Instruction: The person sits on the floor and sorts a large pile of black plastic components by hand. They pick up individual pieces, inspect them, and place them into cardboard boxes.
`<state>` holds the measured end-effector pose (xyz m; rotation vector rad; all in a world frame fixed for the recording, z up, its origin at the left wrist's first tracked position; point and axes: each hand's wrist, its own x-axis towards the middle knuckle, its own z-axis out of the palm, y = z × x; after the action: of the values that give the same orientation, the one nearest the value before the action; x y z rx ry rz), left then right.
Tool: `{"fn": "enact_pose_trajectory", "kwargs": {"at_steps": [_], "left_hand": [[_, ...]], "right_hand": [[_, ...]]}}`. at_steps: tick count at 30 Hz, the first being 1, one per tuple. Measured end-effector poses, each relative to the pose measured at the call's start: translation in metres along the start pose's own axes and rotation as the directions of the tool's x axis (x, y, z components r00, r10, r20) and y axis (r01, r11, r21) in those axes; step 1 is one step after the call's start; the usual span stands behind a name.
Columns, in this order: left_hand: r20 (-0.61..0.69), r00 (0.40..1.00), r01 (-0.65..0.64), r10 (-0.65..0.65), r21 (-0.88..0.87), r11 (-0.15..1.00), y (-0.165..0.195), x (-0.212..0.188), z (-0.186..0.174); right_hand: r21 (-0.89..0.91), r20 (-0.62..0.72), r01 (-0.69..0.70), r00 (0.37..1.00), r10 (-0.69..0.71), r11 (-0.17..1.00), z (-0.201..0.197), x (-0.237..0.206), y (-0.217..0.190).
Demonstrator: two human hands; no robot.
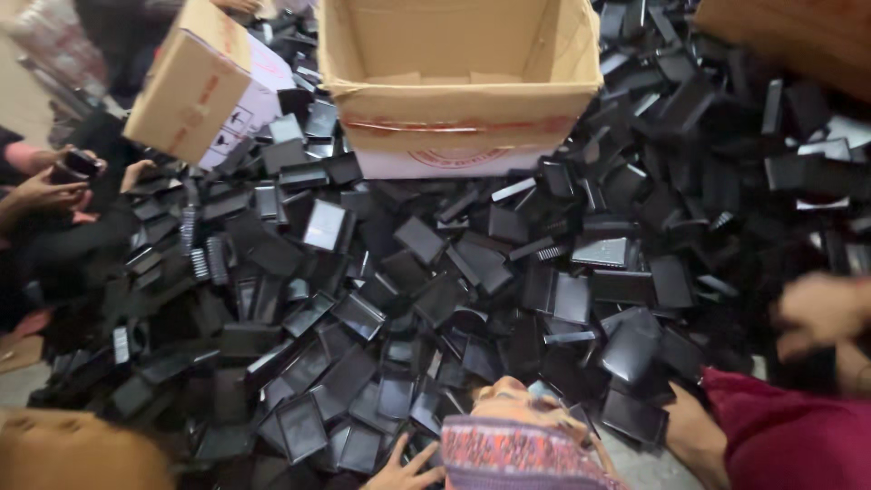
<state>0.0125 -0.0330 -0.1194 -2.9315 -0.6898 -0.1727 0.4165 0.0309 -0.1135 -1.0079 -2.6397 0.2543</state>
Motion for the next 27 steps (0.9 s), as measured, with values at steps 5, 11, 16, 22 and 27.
{"fn": "enact_pose_trajectory", "kwargs": {"at_steps": [5, 11, 16, 22, 27], "left_hand": [[0.401, 0.911, -0.023, 0.100, -0.194, 0.981, -0.022, 0.009, 0.015], [0.547, 0.819, -0.160, 0.172, -0.069, 0.985, -0.061, 0.019, -0.018], [0.529, 0.822, -0.123, 0.211, -0.197, 0.973, -0.130, 0.025, -0.025], [0.337, 0.858, -0.345, 0.388, -0.181, 0.921, -0.271, 0.084, 0.028], [0.448, 0.842, -0.173, 0.301, -0.303, 0.937, -0.326, 0.137, 0.030]], "right_hand": [[0.006, 0.232, 0.295, 0.929, -0.288, 0.956, 0.017, 0.047, -0.012], [-0.071, 0.193, 0.408, 0.901, -0.389, 0.910, 0.005, 0.057, 0.029], [-0.220, 0.077, 0.243, 0.970, -0.232, 0.945, 0.016, 0.051, 0.105], [-0.265, 0.279, 0.135, 0.958, -0.058, 0.955, 0.025, 0.061, 0.149], [-0.248, 0.459, 0.031, 0.884, 0.089, 0.968, -0.017, 0.113, 0.185]]}}
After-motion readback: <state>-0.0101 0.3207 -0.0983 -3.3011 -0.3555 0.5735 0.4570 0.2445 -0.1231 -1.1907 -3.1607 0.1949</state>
